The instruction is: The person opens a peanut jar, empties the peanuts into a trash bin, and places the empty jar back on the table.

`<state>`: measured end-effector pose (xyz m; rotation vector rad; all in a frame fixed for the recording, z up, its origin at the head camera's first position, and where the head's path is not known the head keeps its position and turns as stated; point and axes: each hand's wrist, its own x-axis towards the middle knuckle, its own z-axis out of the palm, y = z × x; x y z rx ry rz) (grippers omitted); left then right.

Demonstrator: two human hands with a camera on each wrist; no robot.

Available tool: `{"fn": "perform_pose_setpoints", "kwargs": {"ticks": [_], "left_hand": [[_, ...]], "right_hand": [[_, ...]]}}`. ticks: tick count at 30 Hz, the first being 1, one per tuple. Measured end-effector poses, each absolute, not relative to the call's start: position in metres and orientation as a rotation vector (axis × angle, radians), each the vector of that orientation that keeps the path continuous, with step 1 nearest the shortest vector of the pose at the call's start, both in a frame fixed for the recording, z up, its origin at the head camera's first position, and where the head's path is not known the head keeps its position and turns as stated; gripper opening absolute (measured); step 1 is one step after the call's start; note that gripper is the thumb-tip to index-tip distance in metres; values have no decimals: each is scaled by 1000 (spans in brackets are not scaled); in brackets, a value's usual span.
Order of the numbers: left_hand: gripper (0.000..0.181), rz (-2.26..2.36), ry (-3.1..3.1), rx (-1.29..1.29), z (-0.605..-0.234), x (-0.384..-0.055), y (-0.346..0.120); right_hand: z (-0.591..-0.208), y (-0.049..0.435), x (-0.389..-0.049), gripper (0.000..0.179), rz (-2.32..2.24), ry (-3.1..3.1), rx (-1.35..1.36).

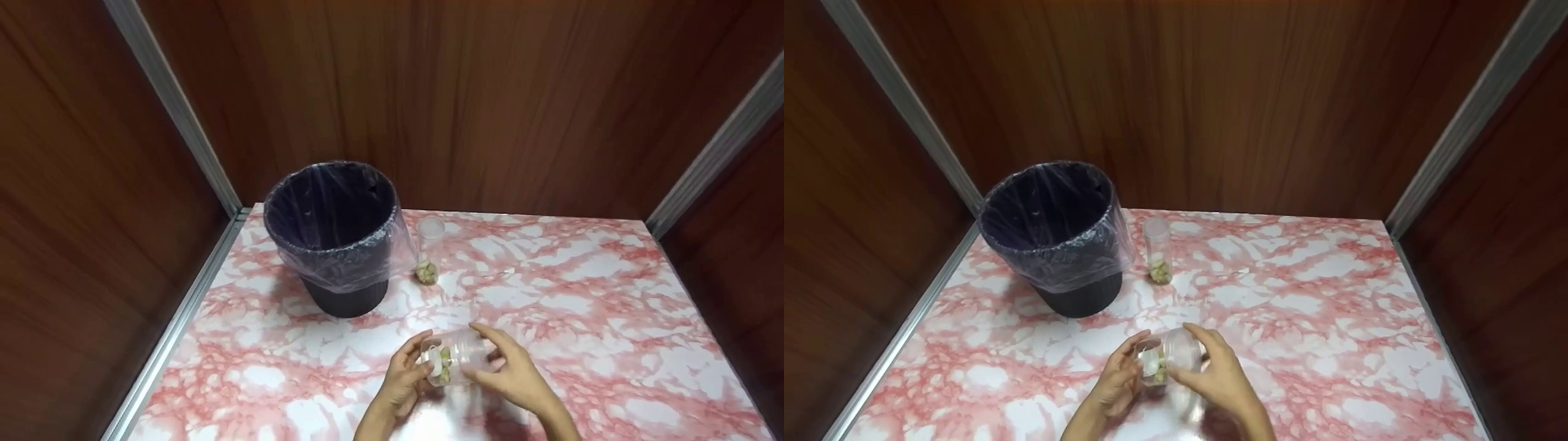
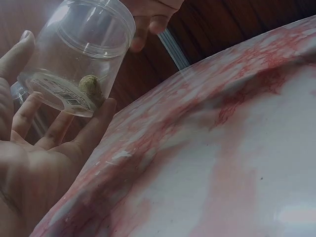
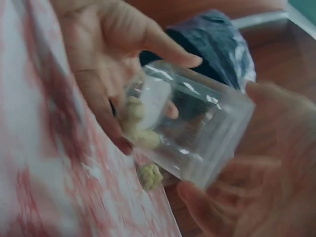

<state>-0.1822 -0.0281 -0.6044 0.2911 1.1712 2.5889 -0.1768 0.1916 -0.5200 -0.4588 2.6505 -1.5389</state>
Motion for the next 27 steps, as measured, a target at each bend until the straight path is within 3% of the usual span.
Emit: {"fn": "perform_pose_setpoints", "kwargs": {"ticks": [3, 6, 8, 13, 19, 24, 27], "left_hand": [[65, 2573, 1164, 308, -605, -183, -28], [64, 2568, 1154, 319, -604, -184, -27], [62, 2570, 1152, 325, -604, -184, -27], [63, 2572, 1165, 318, -604, -182, -27], [67, 2566, 1182, 305, -607, -179, -25], [62, 2572, 1168, 307, -610, -179, -22], [59, 2563, 1166, 304, -612, -178, -22]], "right_hand": [[-524, 203, -176, 90, -1582, 2549, -719], [-525, 208, -175, 104, -1605, 2502, -757], [-524, 206, -173, 98, -1598, 2555, -644], [-515, 192, -169, 65, -1337, 2842, -228], [-508, 182, -168, 70, -1085, 2927, -23], [-515, 193, -169, 64, -1365, 2793, -320], [-522, 203, -166, 79, -1593, 2594, -583]]}}
